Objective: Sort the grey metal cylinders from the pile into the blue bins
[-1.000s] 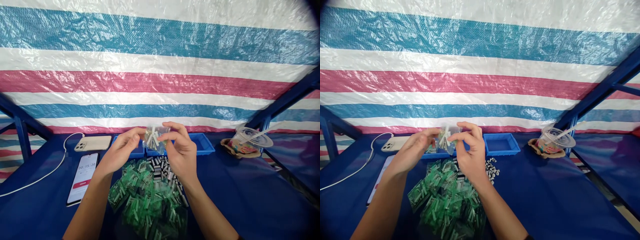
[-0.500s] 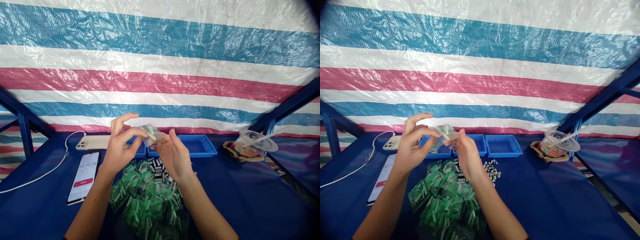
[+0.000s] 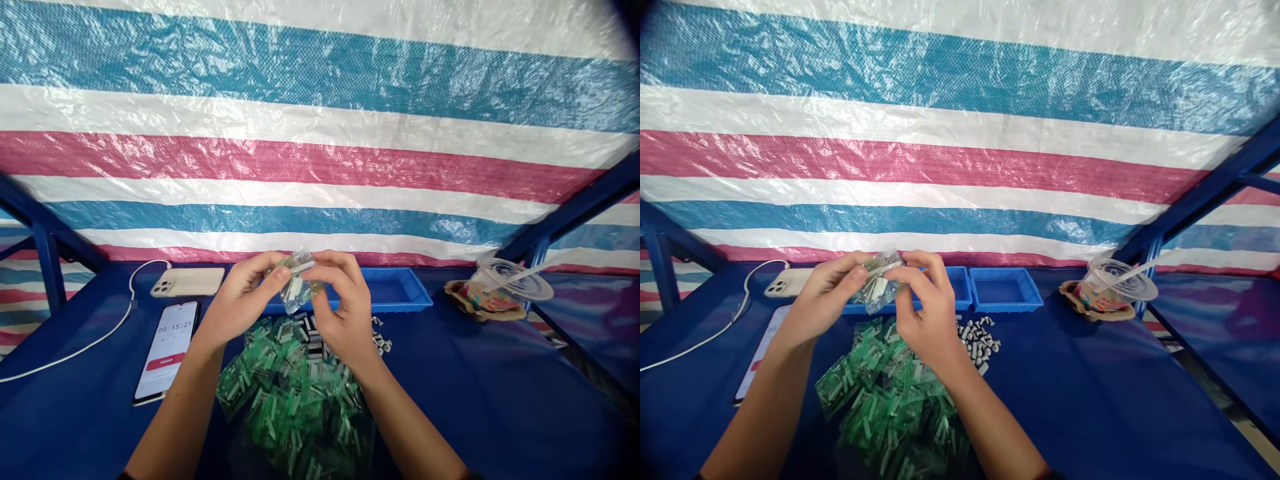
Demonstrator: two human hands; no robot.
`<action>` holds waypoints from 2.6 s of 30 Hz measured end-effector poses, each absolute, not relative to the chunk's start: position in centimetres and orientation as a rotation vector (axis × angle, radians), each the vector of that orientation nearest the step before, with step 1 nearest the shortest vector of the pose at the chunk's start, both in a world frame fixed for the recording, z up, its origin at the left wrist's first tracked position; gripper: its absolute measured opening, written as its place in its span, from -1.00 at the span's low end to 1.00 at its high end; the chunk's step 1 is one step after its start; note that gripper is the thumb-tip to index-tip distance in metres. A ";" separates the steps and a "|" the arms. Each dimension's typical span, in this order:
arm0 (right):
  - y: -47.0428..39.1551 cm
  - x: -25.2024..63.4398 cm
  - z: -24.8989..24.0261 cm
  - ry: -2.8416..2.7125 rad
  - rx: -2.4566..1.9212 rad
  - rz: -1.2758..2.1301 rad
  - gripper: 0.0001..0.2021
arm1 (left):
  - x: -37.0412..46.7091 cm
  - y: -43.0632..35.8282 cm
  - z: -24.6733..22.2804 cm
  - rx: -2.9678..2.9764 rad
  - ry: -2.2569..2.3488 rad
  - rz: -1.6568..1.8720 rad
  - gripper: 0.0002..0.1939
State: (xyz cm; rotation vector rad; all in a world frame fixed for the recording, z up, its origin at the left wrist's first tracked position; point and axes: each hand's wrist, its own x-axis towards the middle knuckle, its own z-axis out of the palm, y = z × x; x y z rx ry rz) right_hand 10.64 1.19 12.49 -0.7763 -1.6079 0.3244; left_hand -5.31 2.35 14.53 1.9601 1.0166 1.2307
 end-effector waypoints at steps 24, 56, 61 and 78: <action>1.4 13.1 13.9 -1.720 -1.066 0.517 -0.87 | -7.3 4.5 9.5 2.535 1.474 0.424 -0.68; -13.0 19.8 1.3 -1.981 -1.554 0.269 -0.71 | -3.0 -10.0 0.5 2.427 1.603 0.782 -0.85; -10.4 18.6 1.2 -2.084 -1.524 0.171 -0.61 | -3.1 -10.0 0.7 2.382 1.593 0.832 -0.84; -3.0 18.7 13.7 -1.901 -1.200 0.652 -0.93 | -3.2 -7.1 7.6 1.951 1.364 1.240 -0.82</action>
